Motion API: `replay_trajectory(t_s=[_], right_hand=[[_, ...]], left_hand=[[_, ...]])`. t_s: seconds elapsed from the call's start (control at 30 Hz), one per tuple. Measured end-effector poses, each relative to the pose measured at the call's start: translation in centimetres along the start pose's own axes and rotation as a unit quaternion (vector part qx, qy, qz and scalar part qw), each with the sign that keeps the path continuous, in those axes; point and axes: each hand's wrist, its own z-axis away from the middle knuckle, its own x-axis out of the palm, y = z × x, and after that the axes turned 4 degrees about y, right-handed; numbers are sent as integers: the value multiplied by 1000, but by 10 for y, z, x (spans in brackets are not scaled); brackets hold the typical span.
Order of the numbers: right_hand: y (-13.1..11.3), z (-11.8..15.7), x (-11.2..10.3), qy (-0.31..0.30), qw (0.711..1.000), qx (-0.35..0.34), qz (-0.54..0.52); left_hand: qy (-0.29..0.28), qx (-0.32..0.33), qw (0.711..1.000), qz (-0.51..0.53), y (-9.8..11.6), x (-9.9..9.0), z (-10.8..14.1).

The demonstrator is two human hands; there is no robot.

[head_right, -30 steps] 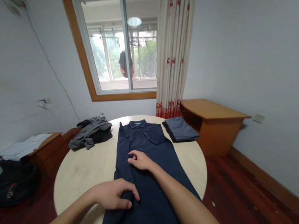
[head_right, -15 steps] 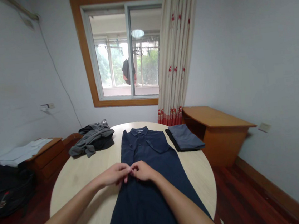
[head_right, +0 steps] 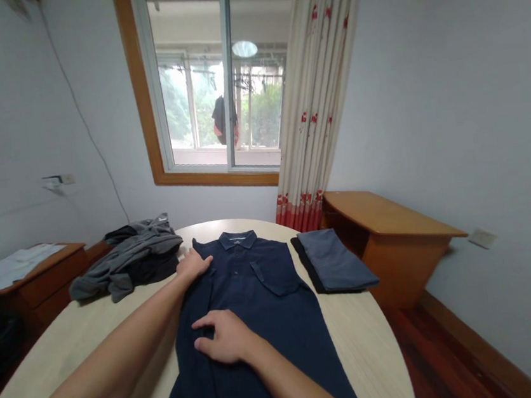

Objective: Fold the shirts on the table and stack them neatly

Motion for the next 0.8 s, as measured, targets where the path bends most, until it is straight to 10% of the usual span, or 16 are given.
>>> replay_trajectory(t_s=[0.33, 0.57, 0.8], right_hand=[[1, 1, 5, 9, 994, 28, -110], [0, 3, 11, -44, 945, 130, -297], [1, 3, 0, -31, 899, 173, -401]], left_hand=[[-20, 39, 998, -48, 20, -4, -59], [-11, 138, 990, -30, 51, 19, -48], [-70, 180, 980, -50, 37, 38, -45]])
